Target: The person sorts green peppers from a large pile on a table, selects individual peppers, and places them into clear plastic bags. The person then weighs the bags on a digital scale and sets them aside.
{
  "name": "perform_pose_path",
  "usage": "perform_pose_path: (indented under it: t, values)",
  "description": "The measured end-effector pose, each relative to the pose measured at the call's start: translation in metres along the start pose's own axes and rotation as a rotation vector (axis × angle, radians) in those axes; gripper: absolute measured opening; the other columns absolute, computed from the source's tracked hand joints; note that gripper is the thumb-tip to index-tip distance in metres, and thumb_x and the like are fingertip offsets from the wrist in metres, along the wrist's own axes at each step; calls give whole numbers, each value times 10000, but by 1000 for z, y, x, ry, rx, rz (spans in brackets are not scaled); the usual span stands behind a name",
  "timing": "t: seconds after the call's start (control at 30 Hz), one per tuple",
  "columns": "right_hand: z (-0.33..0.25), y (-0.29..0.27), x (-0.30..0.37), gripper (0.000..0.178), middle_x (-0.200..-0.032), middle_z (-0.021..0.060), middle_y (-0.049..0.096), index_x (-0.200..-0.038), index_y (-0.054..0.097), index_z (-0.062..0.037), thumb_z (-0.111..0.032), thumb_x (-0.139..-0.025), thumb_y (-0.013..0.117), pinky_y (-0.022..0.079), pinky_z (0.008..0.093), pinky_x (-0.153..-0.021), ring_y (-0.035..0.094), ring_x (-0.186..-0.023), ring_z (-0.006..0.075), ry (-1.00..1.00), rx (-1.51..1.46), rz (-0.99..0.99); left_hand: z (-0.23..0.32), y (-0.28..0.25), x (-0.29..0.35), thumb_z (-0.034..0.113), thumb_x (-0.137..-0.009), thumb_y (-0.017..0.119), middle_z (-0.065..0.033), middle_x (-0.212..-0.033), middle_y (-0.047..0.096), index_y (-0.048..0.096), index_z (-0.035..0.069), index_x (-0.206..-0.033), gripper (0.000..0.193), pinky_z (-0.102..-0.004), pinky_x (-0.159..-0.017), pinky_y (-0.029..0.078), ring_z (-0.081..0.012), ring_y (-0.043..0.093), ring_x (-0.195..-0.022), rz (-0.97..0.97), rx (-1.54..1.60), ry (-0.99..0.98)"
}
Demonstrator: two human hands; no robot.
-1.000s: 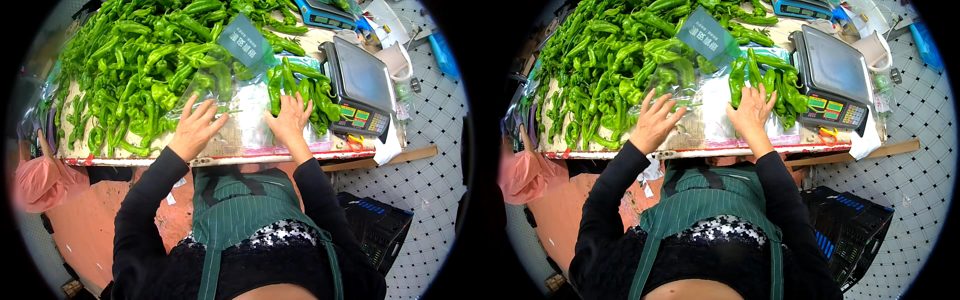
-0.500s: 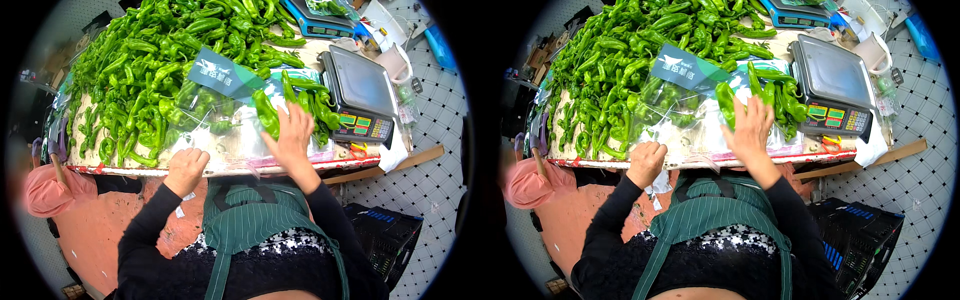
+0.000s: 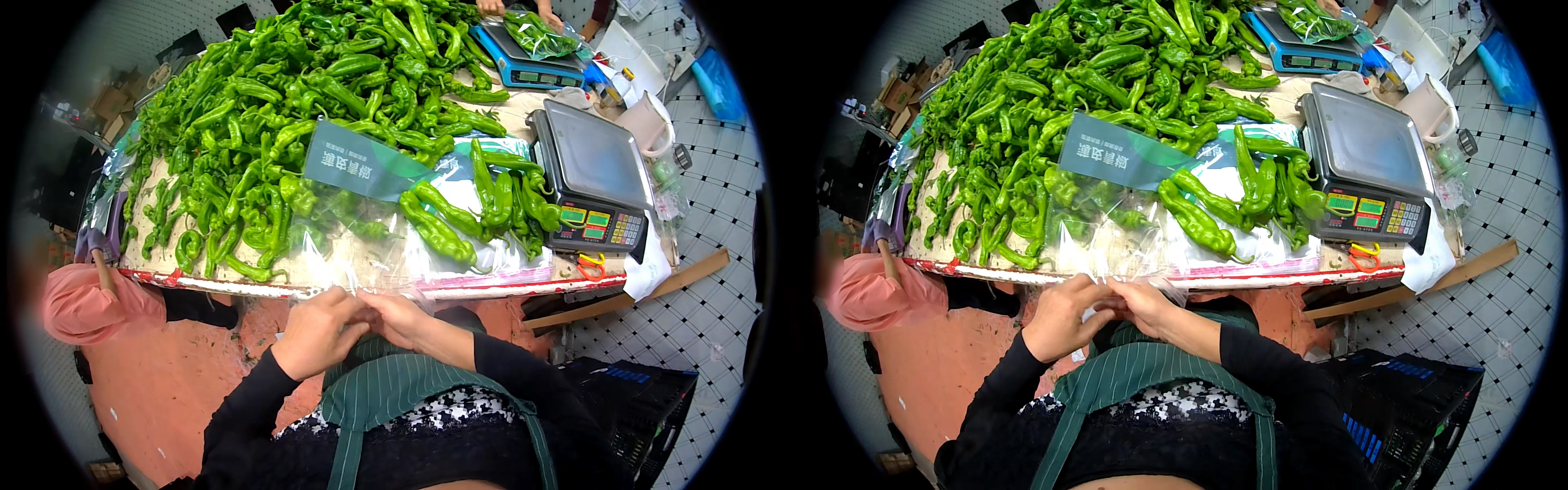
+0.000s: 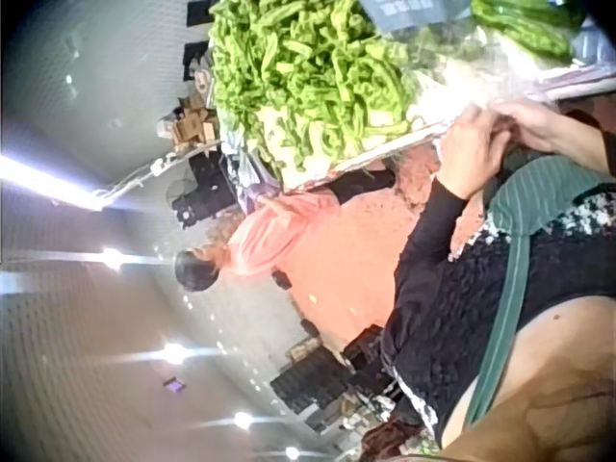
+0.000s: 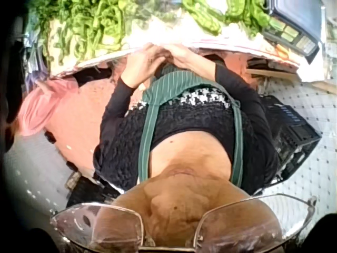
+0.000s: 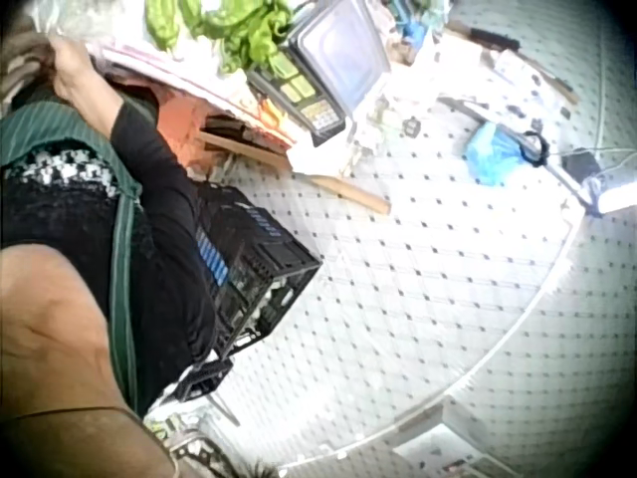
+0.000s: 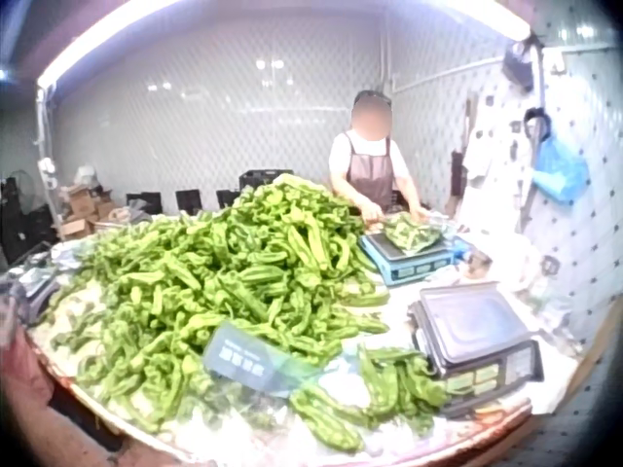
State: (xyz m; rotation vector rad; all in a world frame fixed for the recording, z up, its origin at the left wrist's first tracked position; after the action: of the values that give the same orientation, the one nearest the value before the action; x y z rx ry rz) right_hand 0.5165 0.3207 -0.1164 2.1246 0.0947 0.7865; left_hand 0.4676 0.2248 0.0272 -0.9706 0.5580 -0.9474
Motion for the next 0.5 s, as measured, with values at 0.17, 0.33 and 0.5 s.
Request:
perform_pose_path:
  t: [0.17, 0.33, 0.5]
  values:
    - [1, 3, 17, 345, -1119, 73, 654, -1193, 597, -51, -311, -1032, 438, 484, 333, -862, 620, -1012, 173, 18, 44, -79, -13, 4, 1, 83, -762, 667, -126, -1052, 598, 620, 70, -997, 240, -415, -848, 448, -313, 545, -1058, 72, -203, 262]
    - [-8, -7, 28, 420, -1169, 70, 636, -1236, 597, -31, -351, -1043, 404, 459, 329, -895, 596, -1072, 173, -76, 202, -90, -30, 22, -6, 47, -775, 612, -102, -1004, 605, 573, 61, -993, 222, -395, -787, 472, -291, 596, -932, -37, -145, 311]
    - [-27, -13, 47, 461, -1180, 73, 651, -1223, 634, -25, -385, -1041, 410, 458, 302, -888, 589, -1034, 137, -151, 353, -135, -32, 14, -19, -21, -706, 590, -108, -830, 547, 557, 51, -908, 217, -398, -648, 486, -312, 593, -774, -1, -63, 318]
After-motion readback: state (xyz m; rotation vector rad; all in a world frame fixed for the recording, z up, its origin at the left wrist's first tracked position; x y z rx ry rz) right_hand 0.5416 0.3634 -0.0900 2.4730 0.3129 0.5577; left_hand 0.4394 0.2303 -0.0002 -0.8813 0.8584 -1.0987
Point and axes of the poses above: each hand's wrist, its own x-axis away from the middle knuckle, its own y-axis out of the palm, z = x × y, the point moved 4 cm from there along -x, towards the middle knuckle
